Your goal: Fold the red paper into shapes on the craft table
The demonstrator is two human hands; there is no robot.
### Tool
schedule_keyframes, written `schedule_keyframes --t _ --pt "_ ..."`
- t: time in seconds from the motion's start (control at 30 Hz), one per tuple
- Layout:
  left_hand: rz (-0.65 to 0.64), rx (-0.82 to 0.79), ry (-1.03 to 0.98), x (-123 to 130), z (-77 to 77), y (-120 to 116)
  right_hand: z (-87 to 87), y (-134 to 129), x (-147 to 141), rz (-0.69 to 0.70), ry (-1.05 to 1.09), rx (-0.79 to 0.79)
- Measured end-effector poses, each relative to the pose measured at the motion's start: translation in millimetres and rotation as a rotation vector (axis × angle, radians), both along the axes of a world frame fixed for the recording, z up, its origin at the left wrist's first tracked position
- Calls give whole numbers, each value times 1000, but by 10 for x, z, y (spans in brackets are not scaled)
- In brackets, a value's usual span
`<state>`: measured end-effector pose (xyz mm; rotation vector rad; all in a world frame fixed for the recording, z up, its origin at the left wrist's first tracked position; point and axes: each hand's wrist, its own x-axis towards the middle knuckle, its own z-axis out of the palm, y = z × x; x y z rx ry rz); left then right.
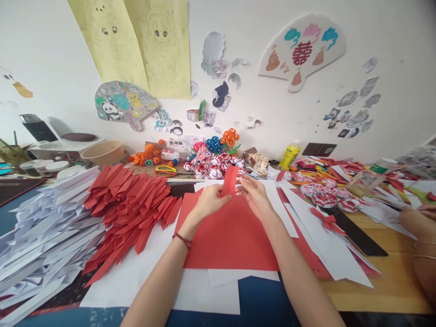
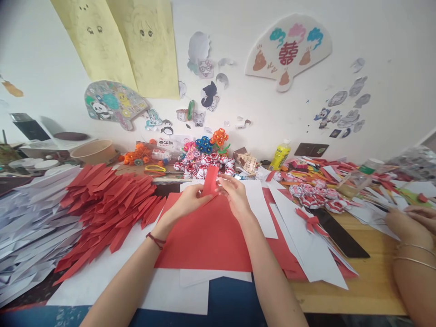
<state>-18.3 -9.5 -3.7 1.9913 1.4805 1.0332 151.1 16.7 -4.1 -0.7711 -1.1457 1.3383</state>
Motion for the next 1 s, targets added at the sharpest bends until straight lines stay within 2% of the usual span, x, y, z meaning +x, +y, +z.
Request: schedule_keyframes --t 0.17,0.23,0.37,0.47,0.67,0.8,1.0 --pt "-2 -5 -158 -8 -11 36 -9 -72 -74 1 -288 183" --pt "-9 10 -147 -14 -15 46 -30 -71 -82 41 -357 218" --pt "87 175 -22 -8 1 12 -71 -23 -54 -11 -368 188" --pt "90 362 63 -11 60 -54 -87 17 -21 -52 -372 149" --pt "21 643 526 -69 142 -119 -96 38 -10 -17 -379 108" --pt "40 700 597 -106 118 -96 -89 31 -14 -41 -384 130" --pt "7 696 668 -132 124 -116 -95 21 -19 -86 -408 170"
